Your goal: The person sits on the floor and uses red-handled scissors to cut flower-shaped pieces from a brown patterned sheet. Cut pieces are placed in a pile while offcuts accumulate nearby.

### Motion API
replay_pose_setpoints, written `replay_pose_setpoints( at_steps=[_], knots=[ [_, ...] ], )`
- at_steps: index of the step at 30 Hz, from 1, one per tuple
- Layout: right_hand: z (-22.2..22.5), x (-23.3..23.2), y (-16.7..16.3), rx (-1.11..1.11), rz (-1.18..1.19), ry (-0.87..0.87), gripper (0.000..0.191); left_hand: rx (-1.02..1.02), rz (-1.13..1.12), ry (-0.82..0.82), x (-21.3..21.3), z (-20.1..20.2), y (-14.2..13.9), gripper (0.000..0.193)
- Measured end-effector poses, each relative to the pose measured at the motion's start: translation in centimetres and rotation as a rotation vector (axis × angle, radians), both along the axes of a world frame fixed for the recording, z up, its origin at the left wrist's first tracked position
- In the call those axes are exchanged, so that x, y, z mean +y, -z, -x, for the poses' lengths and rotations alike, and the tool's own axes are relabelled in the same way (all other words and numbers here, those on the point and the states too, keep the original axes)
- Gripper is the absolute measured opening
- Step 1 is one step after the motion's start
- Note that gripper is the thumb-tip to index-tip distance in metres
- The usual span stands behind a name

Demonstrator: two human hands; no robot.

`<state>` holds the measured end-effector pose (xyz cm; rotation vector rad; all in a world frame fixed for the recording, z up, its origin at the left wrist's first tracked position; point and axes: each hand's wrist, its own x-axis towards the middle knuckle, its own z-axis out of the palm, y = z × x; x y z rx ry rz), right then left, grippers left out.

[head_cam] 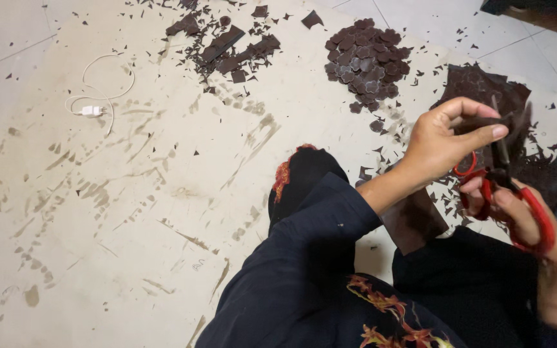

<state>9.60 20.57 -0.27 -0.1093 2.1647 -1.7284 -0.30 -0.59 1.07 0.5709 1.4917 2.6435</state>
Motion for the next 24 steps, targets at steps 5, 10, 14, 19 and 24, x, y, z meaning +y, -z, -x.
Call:
replay_pose_setpoints(
  at_steps=[5,10,14,19,24],
  knots=[
    [-1.0,-1.3,0.7,0.072,-0.038,0.074,0.048,-0.014,-0.008,0.025,-1.2,-0.7,-0.3,0.02],
    [-2.1,-2.6,0.3,0.027,0.155,0.067,0.052,-0.154,-0.124,0.179,-2.9,-1.5,-0.8,0.024],
    [-2.1,-3.7,-1.2,0.078,0.083,0.05,0.061,-0.241,-0.089,0.179,-3.5,-1.4,-1.7,0.023],
    [-2.3,-5.3,-2.9,0.115,0.068,0.063,0.063,-0.327,-0.095,0.166,-4.0,-1.7,-2.6,0.019],
    [-2.8,-5.8,-4.2,0.106,-0.012,0.084,0.06,-0.329,0.003,0.125,-4.4,-2.0,-3.3,0.019]
  ],
)
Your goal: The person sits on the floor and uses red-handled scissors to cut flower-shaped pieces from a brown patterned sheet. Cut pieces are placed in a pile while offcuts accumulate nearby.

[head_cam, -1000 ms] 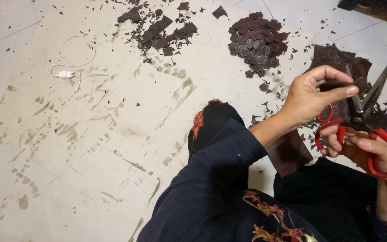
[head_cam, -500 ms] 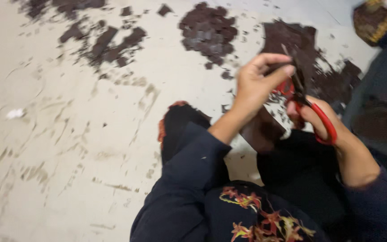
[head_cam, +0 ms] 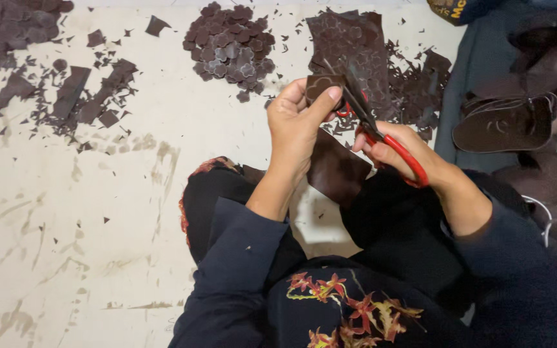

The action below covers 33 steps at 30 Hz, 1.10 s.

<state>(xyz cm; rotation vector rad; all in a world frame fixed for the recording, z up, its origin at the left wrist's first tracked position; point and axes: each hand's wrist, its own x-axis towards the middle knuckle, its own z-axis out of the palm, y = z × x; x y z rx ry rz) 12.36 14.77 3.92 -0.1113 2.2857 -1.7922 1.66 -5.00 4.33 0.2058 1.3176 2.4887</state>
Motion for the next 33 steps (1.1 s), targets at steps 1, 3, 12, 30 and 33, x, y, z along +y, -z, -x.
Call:
replay_pose_setpoints(
  at_steps=[1,3,12,30,33],
  knots=[
    [0.0,-0.1,-0.2,-0.006,0.004,0.001,0.059,0.004,0.016,0.001,-0.1,0.0,-0.1,0.019],
    [0.2,0.0,-0.5,-0.002,-0.009,-0.005,0.055,0.025,-0.014,0.006,-0.1,0.0,-0.5,0.02],
    [0.1,0.3,-0.3,0.031,-0.038,-0.012,0.047,0.042,-0.032,0.022,-0.2,-0.5,-1.2,0.025],
    [0.1,0.1,-1.4,0.101,-0.169,-0.03,0.066,0.069,-0.062,0.075,-0.6,-0.6,-1.6,0.027],
    [0.1,0.2,-1.4,0.116,-0.189,-0.036,0.065,0.078,-0.057,0.083,-0.8,-0.5,-1.7,0.027]
  ],
)
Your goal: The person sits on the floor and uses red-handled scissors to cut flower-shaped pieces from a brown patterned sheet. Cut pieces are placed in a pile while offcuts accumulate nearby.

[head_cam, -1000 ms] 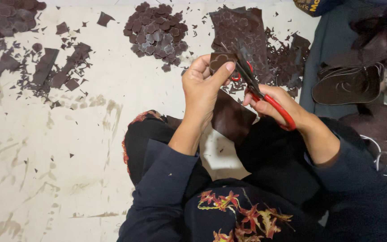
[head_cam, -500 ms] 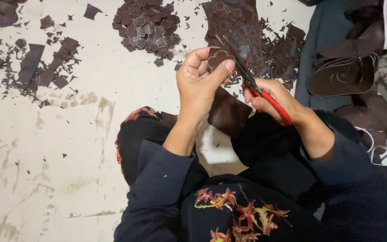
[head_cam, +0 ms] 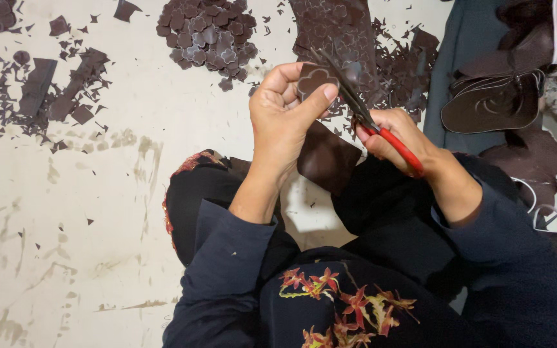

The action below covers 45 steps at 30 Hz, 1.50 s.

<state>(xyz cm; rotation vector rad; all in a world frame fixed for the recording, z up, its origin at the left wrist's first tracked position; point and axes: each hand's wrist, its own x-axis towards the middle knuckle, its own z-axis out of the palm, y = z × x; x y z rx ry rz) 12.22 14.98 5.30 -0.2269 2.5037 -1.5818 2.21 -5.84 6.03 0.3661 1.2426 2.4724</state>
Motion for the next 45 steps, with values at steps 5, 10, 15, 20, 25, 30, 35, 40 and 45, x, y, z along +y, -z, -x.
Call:
replay_pose_setpoints(
  at_steps=[5,10,15,20,25,30,35,40,45],
  knots=[
    [0.1,0.6,0.3,-0.016,-0.004,-0.011,0.064,-0.008,-0.016,0.024,-0.4,0.1,-0.3,0.027],
    [0.0,1.2,0.8,0.006,-0.031,-0.009,0.059,-0.029,0.005,0.03,-0.7,0.3,-0.6,0.031],
    [0.2,1.6,0.8,0.053,-0.071,-0.007,0.056,-0.029,0.0,0.016,-0.7,0.2,-0.7,0.032],
    [0.6,1.0,0.1,0.037,-0.013,-0.043,0.062,-0.034,-0.009,0.006,-0.4,0.3,-0.5,0.033],
    [0.5,0.0,-0.4,-0.041,0.032,-0.048,0.069,-0.022,0.016,0.008,-0.2,0.1,-0.2,0.036],
    [0.4,-0.1,-0.6,-0.08,0.013,-0.017,0.07,-0.01,0.053,-0.002,-0.3,0.1,-0.2,0.038],
    [0.1,-1.1,-0.1,-0.132,0.139,0.056,0.07,-0.029,0.017,-0.02,0.2,-0.1,-0.3,0.037],
    [0.0,-1.5,0.2,-0.109,0.134,0.097,0.074,-0.029,0.004,-0.025,0.3,-0.2,-0.2,0.037],
    [0.0,-1.2,0.6,-0.1,0.094,0.114,0.072,-0.011,0.002,-0.026,0.1,0.0,-0.2,0.036]
  ],
)
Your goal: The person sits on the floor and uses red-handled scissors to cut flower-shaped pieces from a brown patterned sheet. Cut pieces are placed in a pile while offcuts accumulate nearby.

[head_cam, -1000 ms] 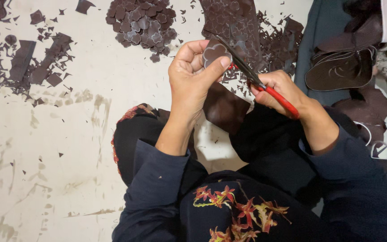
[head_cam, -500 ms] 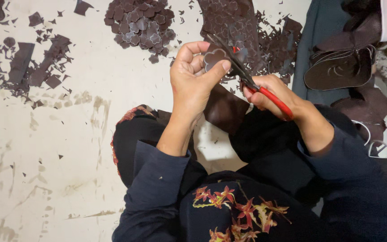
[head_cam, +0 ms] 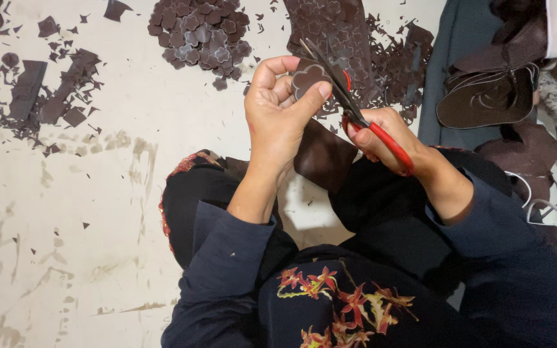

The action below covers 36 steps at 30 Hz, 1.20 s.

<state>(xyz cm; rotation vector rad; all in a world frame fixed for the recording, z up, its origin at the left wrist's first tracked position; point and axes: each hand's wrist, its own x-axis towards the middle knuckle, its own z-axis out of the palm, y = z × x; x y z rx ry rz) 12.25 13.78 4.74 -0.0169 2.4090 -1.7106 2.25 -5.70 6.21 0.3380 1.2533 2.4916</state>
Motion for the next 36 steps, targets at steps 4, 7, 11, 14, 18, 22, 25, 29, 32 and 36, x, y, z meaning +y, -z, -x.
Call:
replay_pose_setpoints(
  at_steps=[4,7,11,14,18,22,25,29,32,36],
  knots=[
    [-0.1,0.4,0.8,0.003,-0.021,0.022,0.068,0.01,0.006,-0.003,0.0,0.1,0.2,0.034],
    [-0.2,0.8,1.2,-0.013,0.028,0.078,0.064,0.002,-0.01,0.005,0.0,0.1,0.4,0.031],
    [0.0,2.1,0.8,-0.005,0.052,0.054,0.06,0.017,0.03,0.019,0.1,0.4,0.8,0.023],
    [0.5,2.6,0.4,-0.069,-0.025,0.057,0.06,0.014,0.105,0.047,0.0,0.5,0.9,0.016],
    [0.5,2.4,-0.2,0.05,0.156,-0.069,0.066,0.01,0.166,0.076,-0.3,0.6,0.9,0.01],
    [0.4,2.0,-1.0,0.093,0.107,-0.144,0.072,0.047,0.193,0.082,-0.2,0.3,1.1,0.011],
    [0.5,1.4,-1.3,0.083,0.009,-0.159,0.08,0.07,0.172,0.091,-0.1,0.3,1.2,0.013],
    [0.6,0.6,-1.3,0.071,0.023,-0.124,0.083,0.137,0.243,0.057,0.0,0.3,1.4,0.013],
    [0.7,0.5,-1.3,0.073,0.009,-0.122,0.083,0.133,0.306,0.036,0.0,0.2,1.4,0.012],
    [0.7,0.4,-1.4,0.093,-0.019,-0.113,0.086,0.118,0.262,0.051,0.1,0.1,1.4,0.011]
  ],
)
